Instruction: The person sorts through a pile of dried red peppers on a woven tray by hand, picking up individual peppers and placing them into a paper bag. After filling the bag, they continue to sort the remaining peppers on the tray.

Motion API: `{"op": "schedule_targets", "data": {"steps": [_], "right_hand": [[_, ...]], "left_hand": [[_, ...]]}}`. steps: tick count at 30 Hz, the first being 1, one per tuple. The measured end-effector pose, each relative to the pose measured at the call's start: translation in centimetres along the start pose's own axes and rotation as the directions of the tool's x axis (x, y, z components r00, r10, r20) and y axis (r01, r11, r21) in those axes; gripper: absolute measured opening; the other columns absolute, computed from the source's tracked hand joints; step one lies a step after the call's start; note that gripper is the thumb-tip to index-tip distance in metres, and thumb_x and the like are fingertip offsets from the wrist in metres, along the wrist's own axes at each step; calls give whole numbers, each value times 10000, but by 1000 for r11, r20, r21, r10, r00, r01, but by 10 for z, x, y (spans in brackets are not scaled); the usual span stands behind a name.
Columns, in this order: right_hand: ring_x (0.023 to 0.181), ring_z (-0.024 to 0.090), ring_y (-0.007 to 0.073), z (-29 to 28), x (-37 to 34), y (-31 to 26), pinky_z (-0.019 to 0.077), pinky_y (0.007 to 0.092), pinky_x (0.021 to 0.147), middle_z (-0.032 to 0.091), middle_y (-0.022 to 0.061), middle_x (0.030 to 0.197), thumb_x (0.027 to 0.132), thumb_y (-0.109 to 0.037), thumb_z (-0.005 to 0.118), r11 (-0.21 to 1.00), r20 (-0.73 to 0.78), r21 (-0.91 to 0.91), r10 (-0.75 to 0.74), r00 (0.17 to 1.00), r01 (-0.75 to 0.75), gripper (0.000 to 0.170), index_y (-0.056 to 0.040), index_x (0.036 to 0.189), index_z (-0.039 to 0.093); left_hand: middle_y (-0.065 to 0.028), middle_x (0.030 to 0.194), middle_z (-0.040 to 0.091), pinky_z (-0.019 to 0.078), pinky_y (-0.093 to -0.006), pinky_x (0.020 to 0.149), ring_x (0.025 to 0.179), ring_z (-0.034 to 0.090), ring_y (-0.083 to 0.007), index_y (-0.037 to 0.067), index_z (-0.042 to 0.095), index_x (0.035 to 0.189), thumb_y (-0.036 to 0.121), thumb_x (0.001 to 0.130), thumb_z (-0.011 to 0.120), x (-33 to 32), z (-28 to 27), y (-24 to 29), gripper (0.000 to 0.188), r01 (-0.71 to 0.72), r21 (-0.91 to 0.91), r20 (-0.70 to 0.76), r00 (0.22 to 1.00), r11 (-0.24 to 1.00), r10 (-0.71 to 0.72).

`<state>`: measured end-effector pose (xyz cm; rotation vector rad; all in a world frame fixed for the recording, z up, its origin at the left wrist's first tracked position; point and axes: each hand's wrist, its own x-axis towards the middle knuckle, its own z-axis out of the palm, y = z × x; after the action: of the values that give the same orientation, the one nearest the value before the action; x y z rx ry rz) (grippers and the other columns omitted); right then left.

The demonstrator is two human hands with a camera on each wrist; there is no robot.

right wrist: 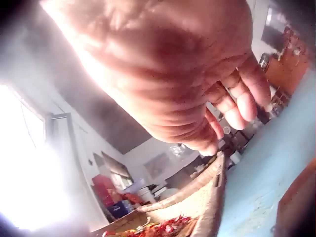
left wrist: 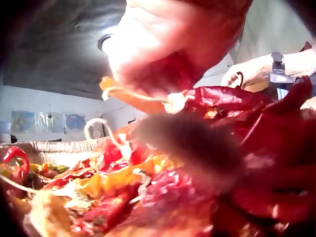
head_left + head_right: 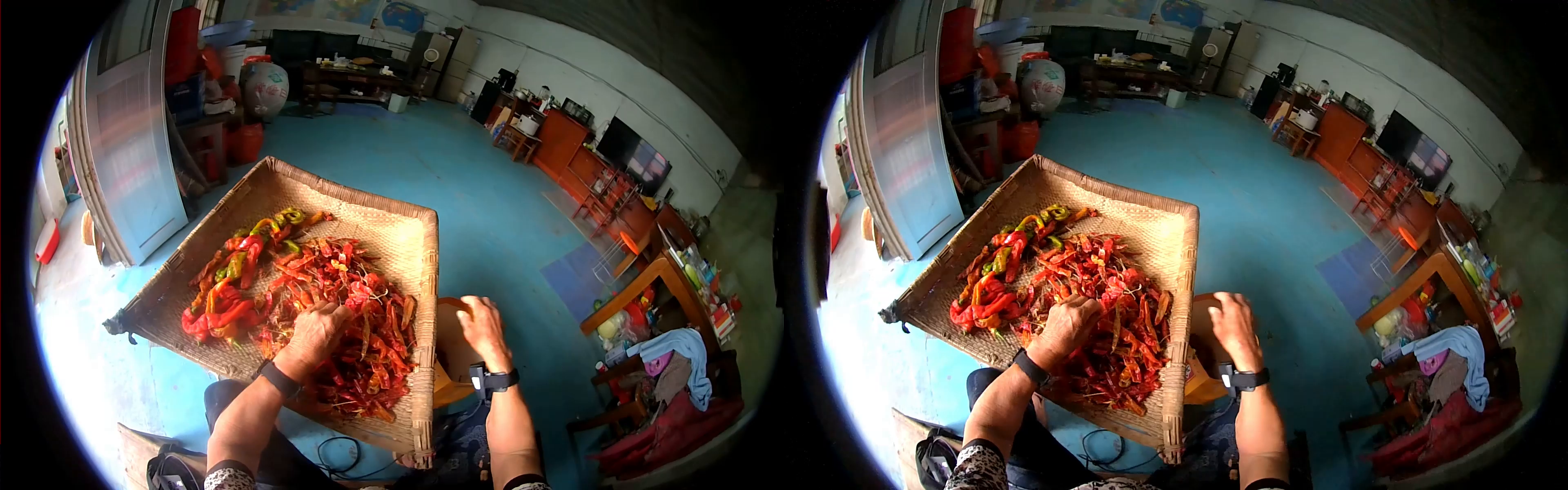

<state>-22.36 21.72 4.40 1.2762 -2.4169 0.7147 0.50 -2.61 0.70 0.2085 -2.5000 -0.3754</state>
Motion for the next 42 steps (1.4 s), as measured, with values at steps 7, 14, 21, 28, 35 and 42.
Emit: {"op": "schedule_targets", "data": {"steps": [7,14,21,28,35,42], "right_hand": [[836,669,275,41,-3,-113,549,367,716,634,155,962,829,-60,668,830,112,496,-351,930,254,306,-34,1121,580],[716,635,409,57,7,-136,491,482,614,632,202,742,827,-46,598,851,153,496,-281,948,172,123,-24,940,553],[566,636,266,12,19,-104,476,372,500,654,132,696,915,-154,597,933,-26,361,8,1000,2,102,-59,921,632],[718,659,369,-13,8,-11,516,451,619,666,172,773,877,-182,637,970,-23,-126,207,978,-208,152,-36,920,628],[1002,610,339,-1,7,-43,507,414,851,616,179,1109,843,-109,665,995,175,101,5,985,-23,377,-43,1204,578],[797,631,389,40,3,-115,503,453,655,636,199,865,804,41,542,859,190,435,-380,905,269,306,-44,1096,561]], "left_hand": [[-137,778,587,498,-424,623,730,596,-343,42,575,953,29,832,639,11,3,24,137,-170,-457,-195,977,873,88],[-126,885,628,514,-381,672,787,629,-316,37,581,1001,-1,784,701,5,-11,23,251,-155,-424,-223,973,892,63],[-147,977,627,529,-384,723,833,632,-327,34,574,1100,85,829,685,-1,-14,14,297,-67,-393,-127,992,917,18],[-106,989,606,465,-383,841,929,581,-270,99,562,1221,198,813,669,-10,12,24,433,-182,26,107,978,983,178],[-76,905,626,456,-360,830,882,594,-250,98,582,1111,179,795,628,-4,22,26,330,-165,85,148,977,983,152],[-115,900,595,501,-400,738,823,600,-308,53,583,1018,88,783,651,2,6,30,247,-225,-203,-95,973,953,210]]}}
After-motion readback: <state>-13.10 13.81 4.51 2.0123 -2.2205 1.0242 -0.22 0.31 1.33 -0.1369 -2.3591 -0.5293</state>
